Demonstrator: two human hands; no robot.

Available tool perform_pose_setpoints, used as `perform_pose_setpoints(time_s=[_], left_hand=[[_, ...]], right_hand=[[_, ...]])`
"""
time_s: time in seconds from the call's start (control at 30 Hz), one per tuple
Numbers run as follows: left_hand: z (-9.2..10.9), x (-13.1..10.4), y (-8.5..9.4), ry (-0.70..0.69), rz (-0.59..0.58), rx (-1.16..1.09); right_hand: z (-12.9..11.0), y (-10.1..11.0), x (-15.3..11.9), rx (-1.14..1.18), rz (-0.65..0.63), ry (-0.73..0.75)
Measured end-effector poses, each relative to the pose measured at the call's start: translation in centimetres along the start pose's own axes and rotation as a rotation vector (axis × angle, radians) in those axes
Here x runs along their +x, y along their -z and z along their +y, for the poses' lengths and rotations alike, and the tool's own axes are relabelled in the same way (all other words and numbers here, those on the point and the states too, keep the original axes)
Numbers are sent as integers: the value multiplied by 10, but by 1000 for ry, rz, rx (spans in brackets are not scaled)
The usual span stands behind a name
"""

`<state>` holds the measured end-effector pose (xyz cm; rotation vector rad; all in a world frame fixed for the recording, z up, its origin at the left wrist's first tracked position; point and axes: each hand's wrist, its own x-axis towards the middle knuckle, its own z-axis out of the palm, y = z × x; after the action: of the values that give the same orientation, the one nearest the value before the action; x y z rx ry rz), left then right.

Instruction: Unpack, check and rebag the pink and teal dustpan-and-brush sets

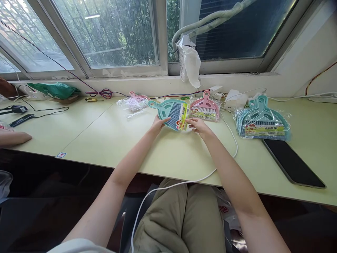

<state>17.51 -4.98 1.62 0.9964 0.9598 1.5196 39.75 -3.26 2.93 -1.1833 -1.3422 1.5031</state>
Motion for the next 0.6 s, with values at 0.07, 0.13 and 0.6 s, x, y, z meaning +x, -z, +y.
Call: perform_pose_setpoints(time_s=[0.07,0.13,0.6], left_hand=[[0,-2,-3,14,-10,11],[0,-4,-6,26,-10,17],[-6,-5,-11,34,-32,76]], right_hand=[[-1,2,0,25,47,-41],[-3,2,-2,56,33,-48],[7,-10,1,-299,37,55]])
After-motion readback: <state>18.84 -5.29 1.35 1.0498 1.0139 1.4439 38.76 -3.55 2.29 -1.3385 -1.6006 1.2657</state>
